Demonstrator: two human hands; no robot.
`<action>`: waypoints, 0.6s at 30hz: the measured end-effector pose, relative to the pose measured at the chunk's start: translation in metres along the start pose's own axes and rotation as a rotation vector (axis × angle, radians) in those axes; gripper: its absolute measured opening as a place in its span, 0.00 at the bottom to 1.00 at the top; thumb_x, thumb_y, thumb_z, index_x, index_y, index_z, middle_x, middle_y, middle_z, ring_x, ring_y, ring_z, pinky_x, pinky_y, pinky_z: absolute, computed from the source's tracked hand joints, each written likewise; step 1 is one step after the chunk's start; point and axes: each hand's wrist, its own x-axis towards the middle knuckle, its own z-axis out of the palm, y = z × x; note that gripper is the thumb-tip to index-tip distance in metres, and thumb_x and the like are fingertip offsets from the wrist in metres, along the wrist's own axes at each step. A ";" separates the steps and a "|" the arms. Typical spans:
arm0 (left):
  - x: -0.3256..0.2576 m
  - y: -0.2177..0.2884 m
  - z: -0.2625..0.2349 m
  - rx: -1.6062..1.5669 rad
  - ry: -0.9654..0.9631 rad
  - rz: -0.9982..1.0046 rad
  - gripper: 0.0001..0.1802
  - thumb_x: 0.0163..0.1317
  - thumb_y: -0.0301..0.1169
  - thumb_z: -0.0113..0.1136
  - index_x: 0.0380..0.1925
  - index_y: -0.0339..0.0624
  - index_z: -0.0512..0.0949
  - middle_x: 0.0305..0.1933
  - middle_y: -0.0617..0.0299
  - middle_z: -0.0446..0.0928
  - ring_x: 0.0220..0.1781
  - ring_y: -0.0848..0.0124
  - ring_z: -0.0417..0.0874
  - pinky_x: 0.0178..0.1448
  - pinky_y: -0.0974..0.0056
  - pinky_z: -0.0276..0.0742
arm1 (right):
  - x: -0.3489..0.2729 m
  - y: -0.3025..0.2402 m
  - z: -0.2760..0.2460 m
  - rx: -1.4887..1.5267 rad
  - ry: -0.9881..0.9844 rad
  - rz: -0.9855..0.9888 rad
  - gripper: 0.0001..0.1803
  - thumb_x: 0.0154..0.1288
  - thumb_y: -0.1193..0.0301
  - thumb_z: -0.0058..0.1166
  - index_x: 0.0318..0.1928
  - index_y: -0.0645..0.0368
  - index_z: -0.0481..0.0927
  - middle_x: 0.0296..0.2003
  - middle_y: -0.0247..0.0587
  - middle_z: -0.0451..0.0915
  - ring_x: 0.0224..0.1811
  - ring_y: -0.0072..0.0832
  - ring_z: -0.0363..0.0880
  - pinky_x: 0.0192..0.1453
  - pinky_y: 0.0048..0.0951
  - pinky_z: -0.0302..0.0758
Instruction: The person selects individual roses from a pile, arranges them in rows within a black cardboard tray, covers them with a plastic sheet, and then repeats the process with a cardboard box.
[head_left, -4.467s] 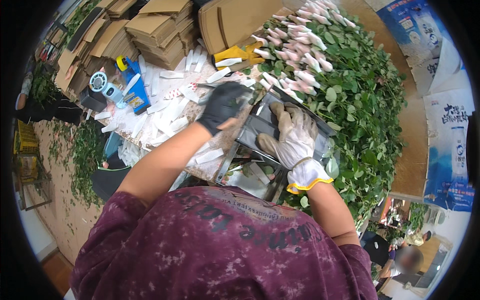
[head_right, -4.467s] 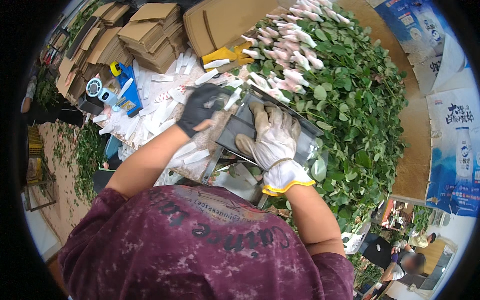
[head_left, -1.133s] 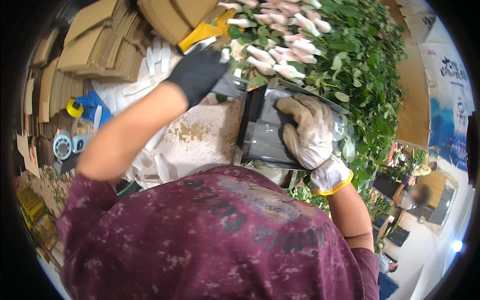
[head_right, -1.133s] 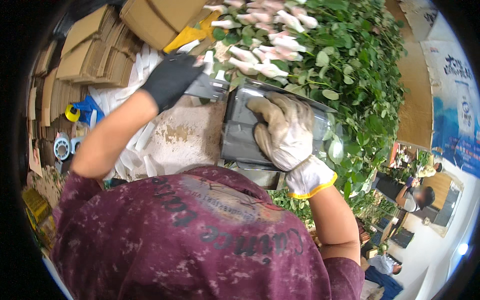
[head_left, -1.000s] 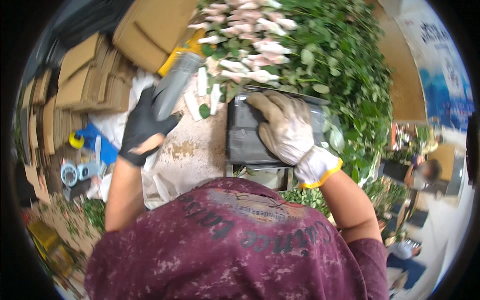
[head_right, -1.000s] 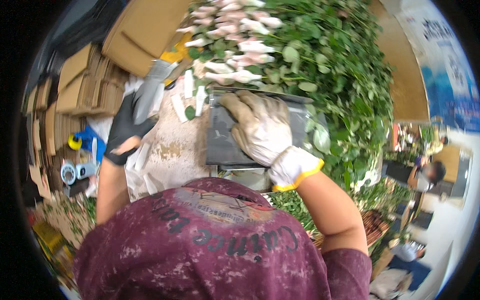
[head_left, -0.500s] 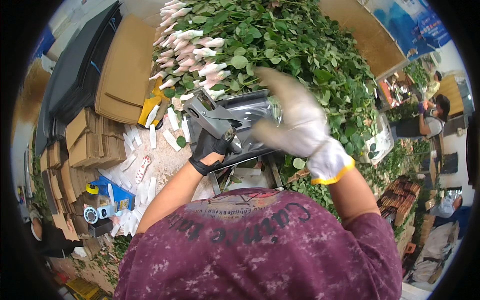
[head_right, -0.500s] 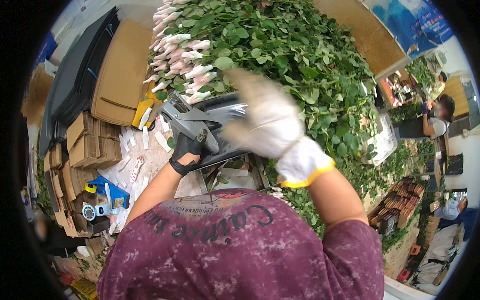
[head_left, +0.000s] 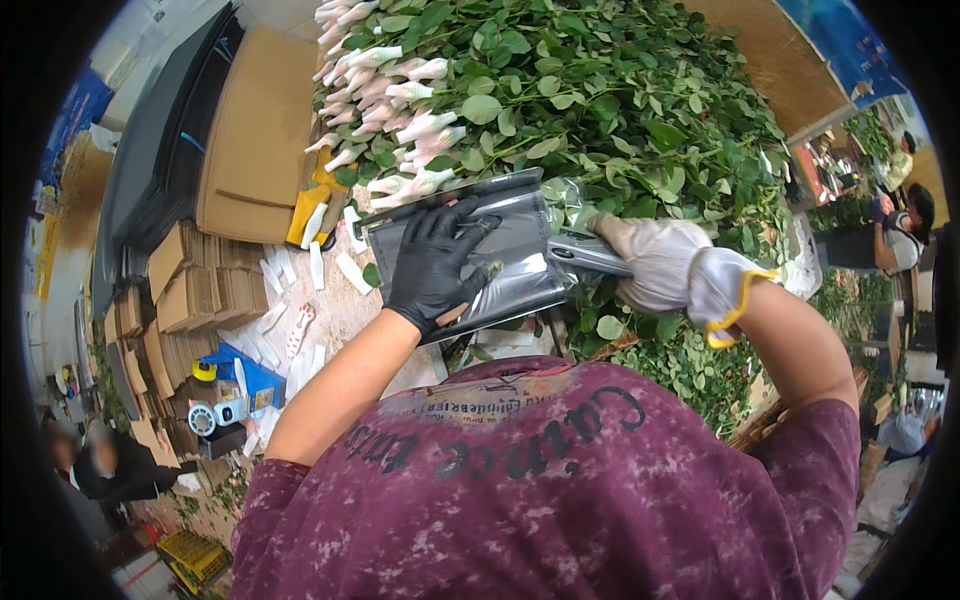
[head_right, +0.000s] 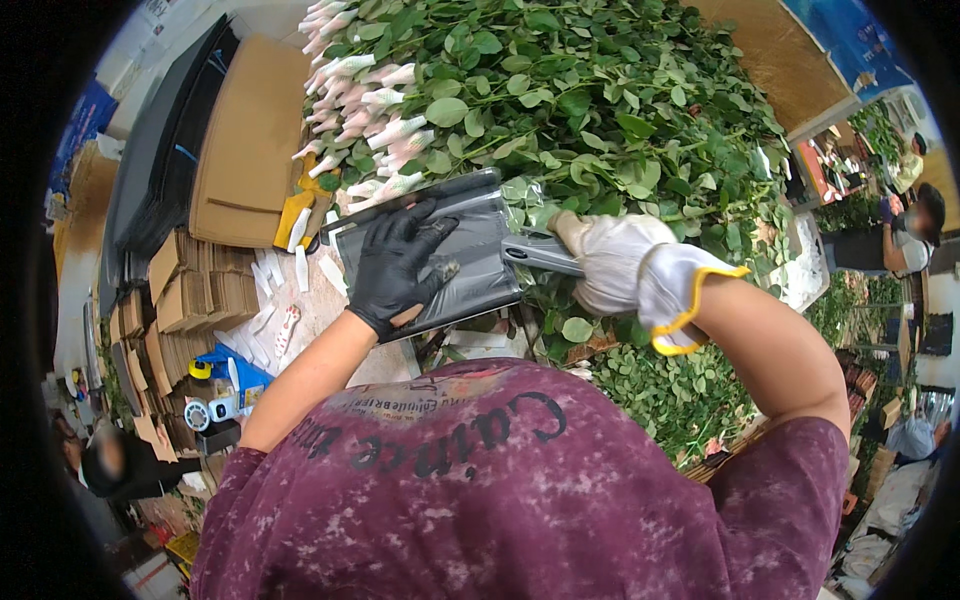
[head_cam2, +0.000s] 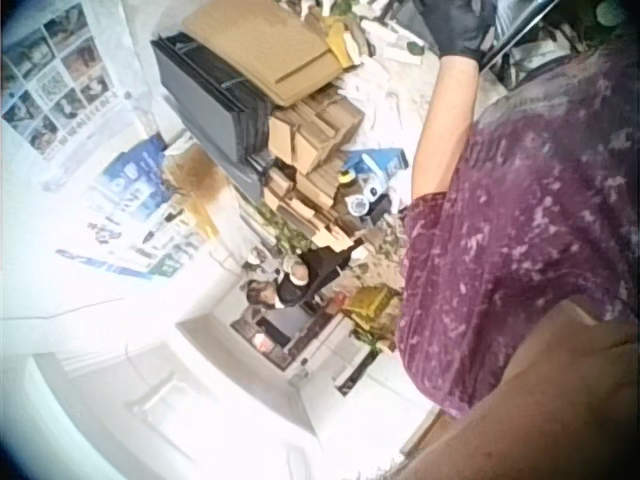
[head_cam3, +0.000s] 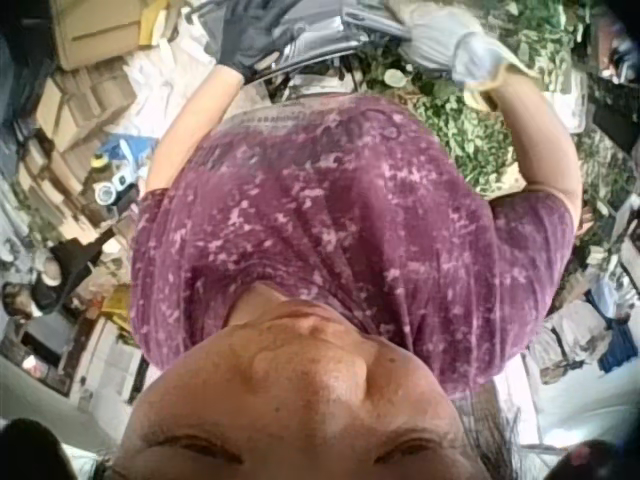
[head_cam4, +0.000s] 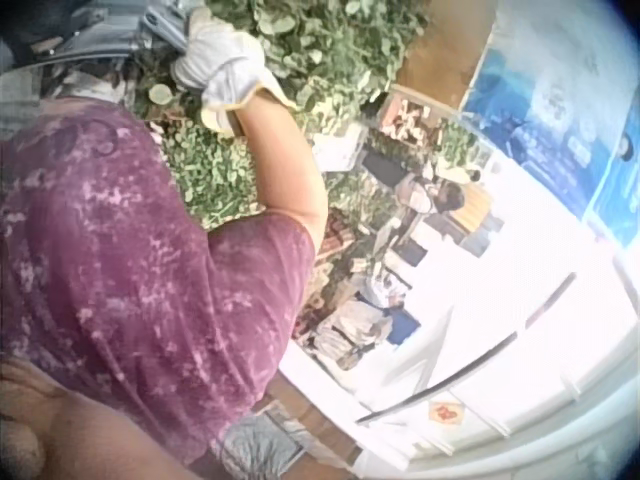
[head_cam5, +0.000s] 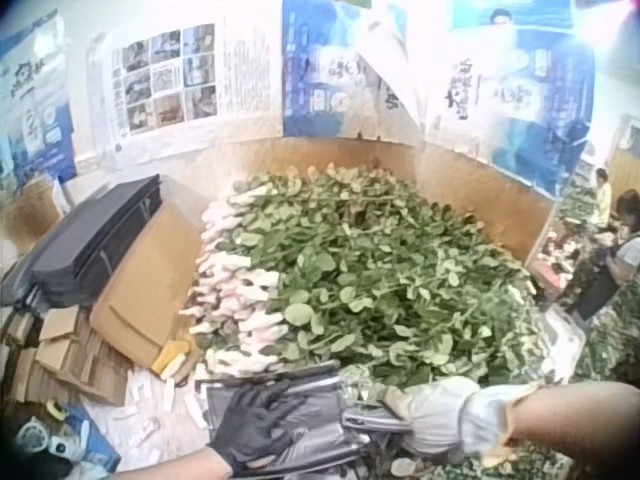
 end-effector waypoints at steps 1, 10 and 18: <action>0.000 -0.001 0.000 -0.016 0.014 -0.023 0.31 0.56 0.42 0.65 0.63 0.56 0.75 0.68 0.52 0.68 0.68 0.50 0.67 0.71 0.49 0.60 | 0.012 0.004 0.006 0.040 -0.089 -0.024 0.35 0.51 0.72 0.57 0.63 0.56 0.66 0.43 0.53 0.83 0.46 0.50 0.83 0.47 0.45 0.79; 0.001 0.001 0.004 -0.009 0.060 -0.055 0.28 0.57 0.38 0.65 0.60 0.60 0.78 0.68 0.57 0.70 0.68 0.53 0.68 0.72 0.51 0.60 | 0.023 0.020 0.045 0.046 0.139 -0.147 0.21 0.55 0.71 0.58 0.51 0.55 0.74 0.35 0.52 0.83 0.38 0.51 0.84 0.42 0.47 0.79; -0.020 -0.007 -0.011 -0.680 0.401 -0.214 0.19 0.64 0.29 0.58 0.56 0.40 0.76 0.59 0.50 0.76 0.61 0.54 0.76 0.67 0.57 0.69 | -0.013 0.016 -0.030 -0.009 0.195 -0.011 0.25 0.54 0.70 0.55 0.56 0.54 0.75 0.37 0.53 0.84 0.41 0.49 0.84 0.44 0.43 0.80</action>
